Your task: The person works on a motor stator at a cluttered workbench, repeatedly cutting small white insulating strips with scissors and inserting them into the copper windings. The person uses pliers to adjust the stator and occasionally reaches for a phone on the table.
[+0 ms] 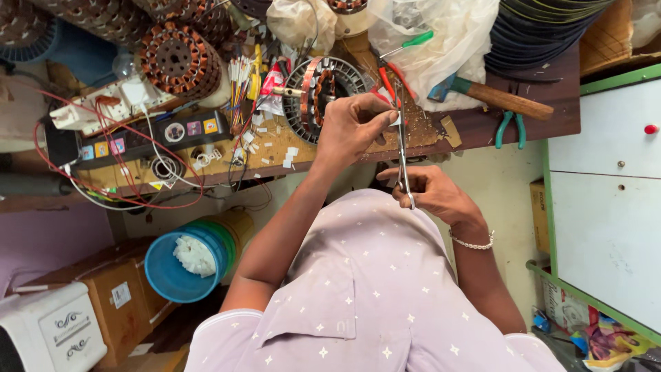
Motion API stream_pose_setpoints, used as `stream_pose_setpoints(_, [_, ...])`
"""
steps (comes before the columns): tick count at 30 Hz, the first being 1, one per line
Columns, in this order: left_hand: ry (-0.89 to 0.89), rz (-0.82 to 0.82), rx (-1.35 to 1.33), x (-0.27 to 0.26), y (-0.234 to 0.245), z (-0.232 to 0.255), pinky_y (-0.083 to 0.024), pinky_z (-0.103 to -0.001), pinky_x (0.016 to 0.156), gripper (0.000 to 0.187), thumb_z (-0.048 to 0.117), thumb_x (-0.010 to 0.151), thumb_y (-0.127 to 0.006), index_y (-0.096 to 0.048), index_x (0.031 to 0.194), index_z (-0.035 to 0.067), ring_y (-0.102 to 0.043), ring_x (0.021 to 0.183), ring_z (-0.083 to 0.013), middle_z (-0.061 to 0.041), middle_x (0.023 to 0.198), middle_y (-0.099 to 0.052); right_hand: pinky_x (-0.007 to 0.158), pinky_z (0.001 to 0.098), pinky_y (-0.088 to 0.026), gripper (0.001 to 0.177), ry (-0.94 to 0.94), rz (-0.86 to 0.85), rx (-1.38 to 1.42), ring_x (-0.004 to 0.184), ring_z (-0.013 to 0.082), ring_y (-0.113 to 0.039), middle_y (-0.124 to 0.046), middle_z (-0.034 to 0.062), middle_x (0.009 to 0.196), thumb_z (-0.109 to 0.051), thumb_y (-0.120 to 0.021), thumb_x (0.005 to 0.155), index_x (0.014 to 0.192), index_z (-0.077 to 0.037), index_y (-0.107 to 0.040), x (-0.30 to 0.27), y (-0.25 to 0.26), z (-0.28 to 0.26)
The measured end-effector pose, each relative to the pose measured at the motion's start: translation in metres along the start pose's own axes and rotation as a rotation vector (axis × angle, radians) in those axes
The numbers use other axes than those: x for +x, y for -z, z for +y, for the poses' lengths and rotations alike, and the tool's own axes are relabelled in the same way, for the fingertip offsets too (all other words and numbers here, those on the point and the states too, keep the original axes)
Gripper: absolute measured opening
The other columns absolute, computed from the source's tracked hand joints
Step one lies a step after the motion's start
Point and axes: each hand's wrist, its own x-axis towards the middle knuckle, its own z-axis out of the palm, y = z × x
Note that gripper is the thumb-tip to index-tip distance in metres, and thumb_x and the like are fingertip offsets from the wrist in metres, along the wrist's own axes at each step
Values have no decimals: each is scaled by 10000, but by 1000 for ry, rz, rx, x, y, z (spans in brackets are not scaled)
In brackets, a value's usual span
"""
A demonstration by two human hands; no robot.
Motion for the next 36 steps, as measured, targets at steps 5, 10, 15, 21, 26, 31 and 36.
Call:
stream_pose_setpoints(5, [-9, 5, -30, -2, 2, -1, -599, -232, 549, 125, 113, 919, -749, -772, 952, -6, -702, 643, -56, -29, 794, -760, 654, 239, -444, 663, -28, -20, -42, 719, 72, -531, -596, -18, 767, -119, -814, 734, 1356, 42, -650, -1, 1, -5])
stream_pose_setpoints(10, [-29, 3, 1, -7, -1, 3, -572, -229, 552, 129, 121, 922, -747, -777, 962, 1, -691, 642, -49, -25, 794, -760, 627, 241, -428, 678, -7, -81, -25, 689, 71, -510, -575, -28, 733, -109, -827, 737, 1372, 34, -637, -3, -1, -12])
stream_pose_setpoints(15, [-1, 2, 45, -7, -1, 10, -562, -235, 542, 130, 121, 914, -753, -778, 950, -2, -687, 619, -61, -32, 767, -761, 632, 238, -431, 713, -9, -29, -75, 711, 63, -502, -573, -36, 767, -136, -840, 710, 1379, 13, -644, -4, -3, -15])
stream_pose_setpoints(21, [38, -75, -84, 1, 3, 4, -620, -252, 552, 135, 105, 912, -730, -761, 931, -26, -758, 715, -91, -52, 793, -764, 619, 245, -438, 690, 18, 0, -121, 719, 70, -533, -611, -21, 786, -167, -849, 686, 1322, 35, -675, -4, 4, -6])
stream_pose_setpoints(26, [139, -82, -178, 8, 2, -7, -618, -268, 533, 132, 96, 897, -742, -746, 913, -36, -767, 722, -124, -72, 784, -755, 654, 242, -475, 609, -18, 50, -97, 728, 83, -589, -666, 16, 789, -142, -817, 726, 1275, 87, -684, -1, 2, 0])
stream_pose_setpoints(31, [174, -130, -237, 13, -2, -19, -618, -264, 525, 140, 99, 885, -753, -752, 906, -39, -758, 702, -114, -56, 773, -753, 647, 236, -472, 577, -25, 71, -134, 724, 71, -582, -658, 6, 789, -125, -787, 749, 1282, 68, -679, -2, -2, 1])
stream_pose_setpoints(36, [236, -165, -254, 15, 4, -29, -531, -228, 483, 144, 116, 892, -768, -753, 905, -26, -704, 563, -118, -64, 726, -734, 627, 238, -477, 472, 2, 71, -204, 721, 73, -626, -717, 32, 776, -63, -716, 769, 1224, 64, -712, 5, 3, 3])
